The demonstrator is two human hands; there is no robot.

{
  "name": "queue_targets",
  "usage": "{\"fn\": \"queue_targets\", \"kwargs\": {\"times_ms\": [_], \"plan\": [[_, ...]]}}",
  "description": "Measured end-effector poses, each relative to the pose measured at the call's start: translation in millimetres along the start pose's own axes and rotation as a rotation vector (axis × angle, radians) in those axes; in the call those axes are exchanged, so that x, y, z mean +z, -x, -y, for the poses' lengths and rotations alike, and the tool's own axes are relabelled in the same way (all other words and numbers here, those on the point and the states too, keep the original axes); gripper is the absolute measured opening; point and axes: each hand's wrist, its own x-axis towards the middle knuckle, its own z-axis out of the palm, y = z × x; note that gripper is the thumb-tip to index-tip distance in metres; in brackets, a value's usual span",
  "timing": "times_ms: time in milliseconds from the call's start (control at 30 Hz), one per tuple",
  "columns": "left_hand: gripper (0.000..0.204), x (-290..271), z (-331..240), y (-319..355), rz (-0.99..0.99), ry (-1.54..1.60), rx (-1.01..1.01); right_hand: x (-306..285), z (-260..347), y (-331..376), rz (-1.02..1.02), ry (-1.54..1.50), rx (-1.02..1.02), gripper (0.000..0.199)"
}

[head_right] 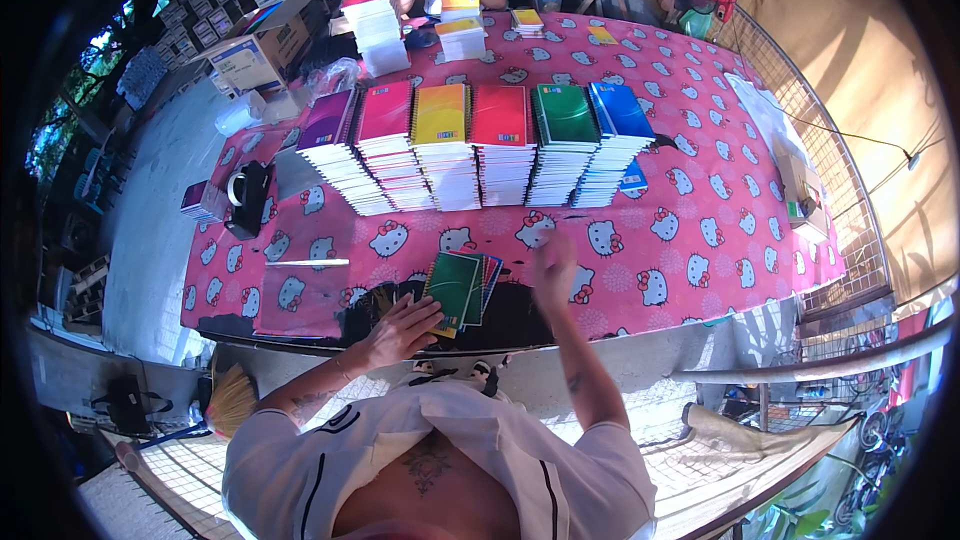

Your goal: The person picks up individual notebooks from a central pile, places each one into a plastic sleeve, and then seals the sleeve with tape before setting the finished item aside.

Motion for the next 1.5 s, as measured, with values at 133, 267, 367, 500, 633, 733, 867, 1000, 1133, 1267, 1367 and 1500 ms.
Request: {"fn": "queue_targets", "kwargs": {"times_ms": [133,267,367,500,633,733,867,1000,1133,1267,1367,1500], "plan": [[0.046,-63,25,-69,-0.271,-0.176,-0.129,-52,-133,-106,-0.277,0.371,0.242,0.032],[0.042,-144,93,-143,-0.695,-0.298,-0.277,-131,-260,-155,-0.012,0.755,0.319,0.048],[0.045,-176,156,-149,-0.806,-0.249,-0.663,-138,-288,-173,0.333,0.930,0.402,0.051],[0.079,-206,207,-115,-0.323,0.261,-1.146,-68,-243,-168,0.208,0.857,0.655,0.058],[0.066,-186,185,-152,-0.493,-0.286,-0.704,-131,-288,-166,0.044,0.757,0.327,0.069],[0.053,-184,165,-139,-0.323,-0.468,-0.285,-125,-297,-170,0.292,0.686,0.355,0.083],[0.039,-192,162,-147,-0.192,-0.468,-0.290,-167,-308,-167,0.296,0.508,0.556,0.059],[0.030,-199,155,-147,-0.322,-0.359,-0.223,-180,-237,-185,-0.238,0.025,0.653,0.032],[0.022,-207,138,-146,-0.720,-0.384,-0.322,-169,-63,-236,-0.677,0.069,0.080,0.024],[0.019,-206,113,-155,-0.978,-0.285,-0.425,-147,35,-257,-0.389,0.660,-0.419,0.030],[0.020,-203,88,-157,-1.015,-0.179,-0.419,-106,58,-244,0.382,1.055,0.031,0.049],[0.020,-208,65,-126,-0.953,-0.073,-0.390,-79,68,-209,0.077,0.839,-0.267,0.058]]}}
